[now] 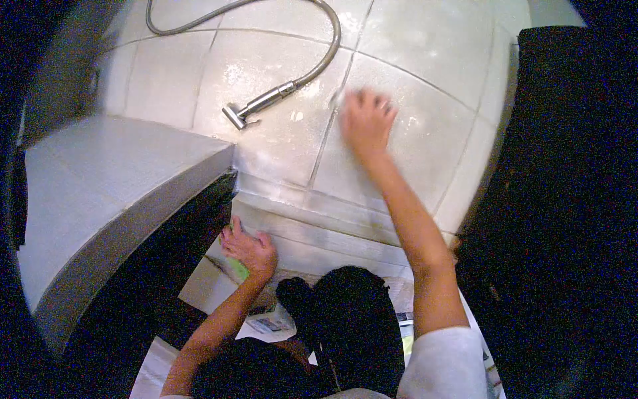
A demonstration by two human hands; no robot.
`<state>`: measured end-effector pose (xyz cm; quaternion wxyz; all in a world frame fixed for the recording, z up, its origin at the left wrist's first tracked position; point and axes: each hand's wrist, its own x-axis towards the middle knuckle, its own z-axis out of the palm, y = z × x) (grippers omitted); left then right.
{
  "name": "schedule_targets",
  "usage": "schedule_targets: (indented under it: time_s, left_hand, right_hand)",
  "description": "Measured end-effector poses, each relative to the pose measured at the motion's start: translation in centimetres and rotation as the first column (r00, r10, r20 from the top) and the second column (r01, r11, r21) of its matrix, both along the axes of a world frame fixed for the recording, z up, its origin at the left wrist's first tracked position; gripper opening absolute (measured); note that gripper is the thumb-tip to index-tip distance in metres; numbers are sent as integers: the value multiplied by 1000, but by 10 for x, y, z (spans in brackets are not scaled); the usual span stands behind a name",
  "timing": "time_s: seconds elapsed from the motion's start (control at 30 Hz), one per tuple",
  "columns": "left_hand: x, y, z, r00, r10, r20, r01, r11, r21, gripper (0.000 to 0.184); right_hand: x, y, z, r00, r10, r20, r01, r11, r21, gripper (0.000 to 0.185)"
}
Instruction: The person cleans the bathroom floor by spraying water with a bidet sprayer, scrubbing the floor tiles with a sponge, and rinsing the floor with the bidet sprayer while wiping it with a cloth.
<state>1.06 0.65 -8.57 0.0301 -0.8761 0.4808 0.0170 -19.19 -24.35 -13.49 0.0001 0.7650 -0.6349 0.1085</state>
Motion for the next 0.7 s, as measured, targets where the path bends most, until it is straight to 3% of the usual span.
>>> schedule_targets:
  time_s: [0.03,0.07,0.13,0.17,0.2,0.27,0.33,0.4,0.43,0.5,0.57,0.63,0.7]
  left_hand:
    - [-3,-1,6,1000,-4,-2,4,1000,-4,67]
    - [-4,-3,9,1000,-10,-5,10,1000,-15,66]
    - [-5,-2,8,1000,-6,-7,6,1000,-26,66]
    - [-4,0,4,1000,-12,-11,12,1000,-28,66]
    - [-3,2,1,1000,-5,-14,4,999,-32,66]
    - [-2,4,-4,999,-42,15,43,997,-60,66]
    - [-7,2,0,1000,-2,11,3,1000,-12,67]
    - [-6,0,4,999,41,17,-41,999,16,67]
    - [-6,-1,4,999,37,24,-37,999,8,67]
    - [-9,-2,2,999,39,17,-39,999,-4,68]
    - [-10,-3,3,998,49,40,-49,999,20,67]
    - [-11,-2,-5,998,42,47,-41,999,-17,67]
    - [-10,-3,-8,999,21,47,-20,999,-38,67]
  right_hand:
    - [2,32,1,988,145,55,-145,989,-4,28]
    - [-6,28,5,988,146,55,-146,989,-7,28]
    - [-25,16,10,899,439,3,-438,898,33,27]
    - [-29,-11,10,952,305,-32,-302,950,80,27]
    - [-28,-41,14,987,157,18,-157,987,-27,26]
    - [-18,-60,9,993,47,109,-33,991,-127,26]
    - [3,-9,-1,999,6,46,0,993,-114,29]
    - [19,71,-1,971,219,93,-219,976,-6,32]
    - [15,82,5,971,221,89,-221,975,-16,32]
    - [1,90,8,857,433,279,-465,884,54,33]
    - [-15,36,-5,941,337,-29,-338,939,-61,31]
    - [-23,-35,-5,990,79,119,-73,996,-52,36]
    - [-10,-45,-16,993,-32,110,38,998,-54,38]
